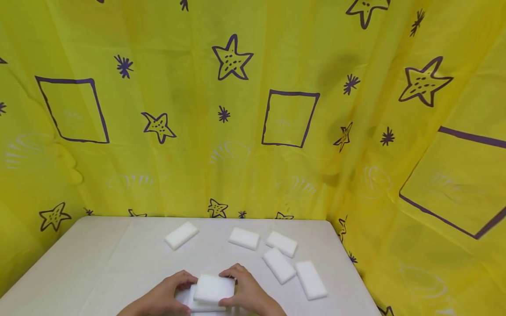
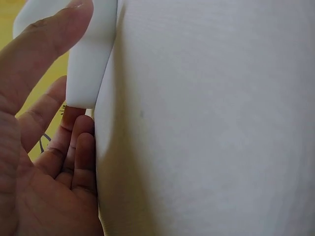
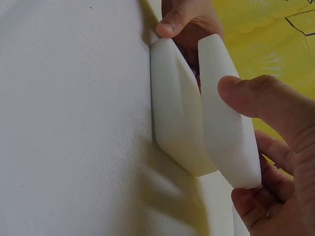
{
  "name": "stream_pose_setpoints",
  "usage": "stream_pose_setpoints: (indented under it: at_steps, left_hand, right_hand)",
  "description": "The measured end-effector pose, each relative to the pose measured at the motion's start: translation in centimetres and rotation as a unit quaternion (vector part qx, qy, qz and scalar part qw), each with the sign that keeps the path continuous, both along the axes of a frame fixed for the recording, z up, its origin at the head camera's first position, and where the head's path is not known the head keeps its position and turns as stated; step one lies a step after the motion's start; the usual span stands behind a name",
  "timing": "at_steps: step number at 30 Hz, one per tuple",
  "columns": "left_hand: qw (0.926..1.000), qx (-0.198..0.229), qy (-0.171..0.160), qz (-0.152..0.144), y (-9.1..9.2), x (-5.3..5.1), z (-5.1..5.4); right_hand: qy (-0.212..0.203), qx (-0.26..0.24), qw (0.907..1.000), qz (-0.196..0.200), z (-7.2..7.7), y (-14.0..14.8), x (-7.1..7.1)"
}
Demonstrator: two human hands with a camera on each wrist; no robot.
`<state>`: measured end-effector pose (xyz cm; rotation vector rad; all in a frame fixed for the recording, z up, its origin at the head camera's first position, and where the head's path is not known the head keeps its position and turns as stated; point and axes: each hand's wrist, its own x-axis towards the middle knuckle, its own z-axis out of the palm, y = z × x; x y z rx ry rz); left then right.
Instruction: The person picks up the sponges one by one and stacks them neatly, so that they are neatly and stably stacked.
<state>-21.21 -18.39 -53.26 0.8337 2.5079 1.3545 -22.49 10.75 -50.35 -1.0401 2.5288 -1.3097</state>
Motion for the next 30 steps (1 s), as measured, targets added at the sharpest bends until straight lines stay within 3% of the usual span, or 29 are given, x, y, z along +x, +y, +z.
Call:
stream_pose_setpoints:
  at_steps: [8, 19, 30]
  left_hand:
    - [1.0000, -0.002, 0.005, -0.002, -0.1, 0.0, -0.2]
    - [0.9999, 0.009, -0.014, 0.000, 0.0, 0.0, -0.2]
    - [1.0000, -0.005, 0.001, 0.000, 0.0, 0.0, -0.2]
  right_hand:
    - [-0.005, -0.002, 1.0000, 0.001, -0.2, -0.5, -0.1]
    - [-0.025, -0.004, 0.9996, 0.016, -0.5, -1.1, 0.0]
    - [-0.016, -0.003, 0.9998, 0.007, -0.9, -1.4, -0.3]
